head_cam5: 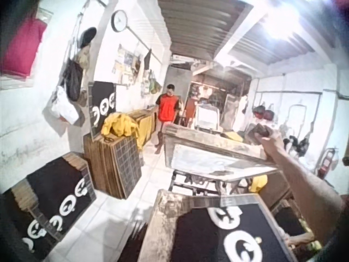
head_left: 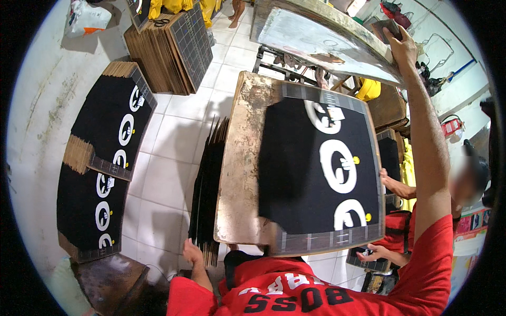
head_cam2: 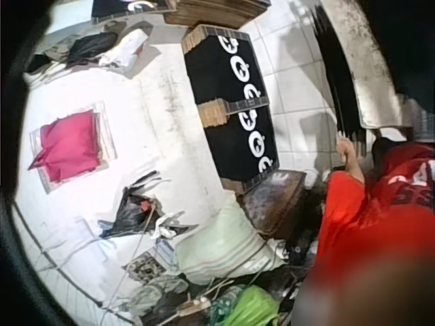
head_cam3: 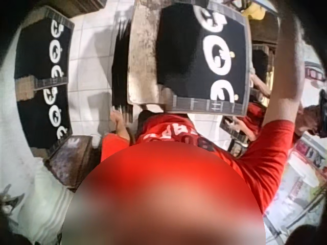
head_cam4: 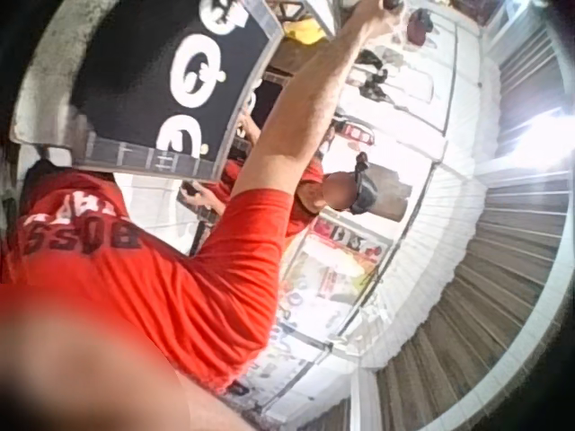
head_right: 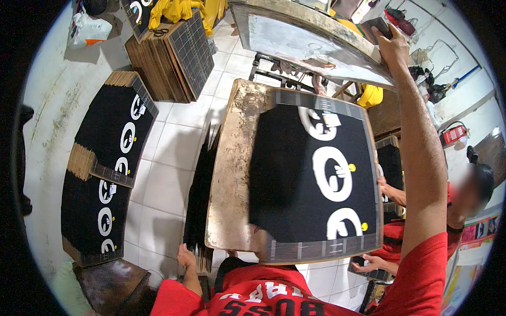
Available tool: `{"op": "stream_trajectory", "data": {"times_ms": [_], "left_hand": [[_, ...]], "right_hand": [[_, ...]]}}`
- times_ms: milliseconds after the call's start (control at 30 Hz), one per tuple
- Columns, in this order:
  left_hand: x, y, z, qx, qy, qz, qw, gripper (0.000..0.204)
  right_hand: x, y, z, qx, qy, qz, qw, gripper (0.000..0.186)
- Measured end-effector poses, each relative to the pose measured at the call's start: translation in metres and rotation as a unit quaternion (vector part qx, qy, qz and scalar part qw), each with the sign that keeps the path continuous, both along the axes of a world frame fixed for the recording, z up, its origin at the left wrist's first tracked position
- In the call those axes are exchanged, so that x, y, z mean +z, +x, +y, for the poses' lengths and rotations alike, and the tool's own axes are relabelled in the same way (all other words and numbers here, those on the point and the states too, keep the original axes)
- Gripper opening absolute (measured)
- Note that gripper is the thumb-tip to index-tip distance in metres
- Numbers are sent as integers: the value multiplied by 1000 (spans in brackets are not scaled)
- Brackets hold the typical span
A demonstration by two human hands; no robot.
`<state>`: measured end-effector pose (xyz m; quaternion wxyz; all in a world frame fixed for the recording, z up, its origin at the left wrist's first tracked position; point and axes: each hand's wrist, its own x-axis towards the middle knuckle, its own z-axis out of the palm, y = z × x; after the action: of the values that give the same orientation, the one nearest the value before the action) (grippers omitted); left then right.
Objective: The person performs screen printing on black fabric using a squeegee to push white ink through a stencil. They repeatedly align the screen, pull the squeegee across the surface, lift the frame, and place the printed fabric aside.
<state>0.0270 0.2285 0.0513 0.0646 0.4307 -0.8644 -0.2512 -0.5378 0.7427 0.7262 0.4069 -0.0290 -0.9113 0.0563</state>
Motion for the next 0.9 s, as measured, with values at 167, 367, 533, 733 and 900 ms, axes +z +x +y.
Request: {"op": "stream_trajectory", "data": {"times_ms": [167, 367, 533, 733, 900], "left_hand": [[79, -88, -30, -44, -158, 58, 985, 24], [289, -128, -138, -48, -362, -9, 931, 28], [492, 15, -223, 56, -300, 82, 949, 36], [544, 200, -328, 127, -102, 320, 933, 39], [390, 204, -324, 255, 14, 298, 920, 35]], "right_hand": [[-4, 4, -5, 9, 6, -10, 1000, 63], [0, -18, 7, 19, 17, 9, 1000, 65], [3, -40, 17, 31, 14, 23, 999, 64], [6, -42, 4, 2, -1, -12, 1000, 63], [3, -27, -9, 5, -19, -29, 999, 63]]}}
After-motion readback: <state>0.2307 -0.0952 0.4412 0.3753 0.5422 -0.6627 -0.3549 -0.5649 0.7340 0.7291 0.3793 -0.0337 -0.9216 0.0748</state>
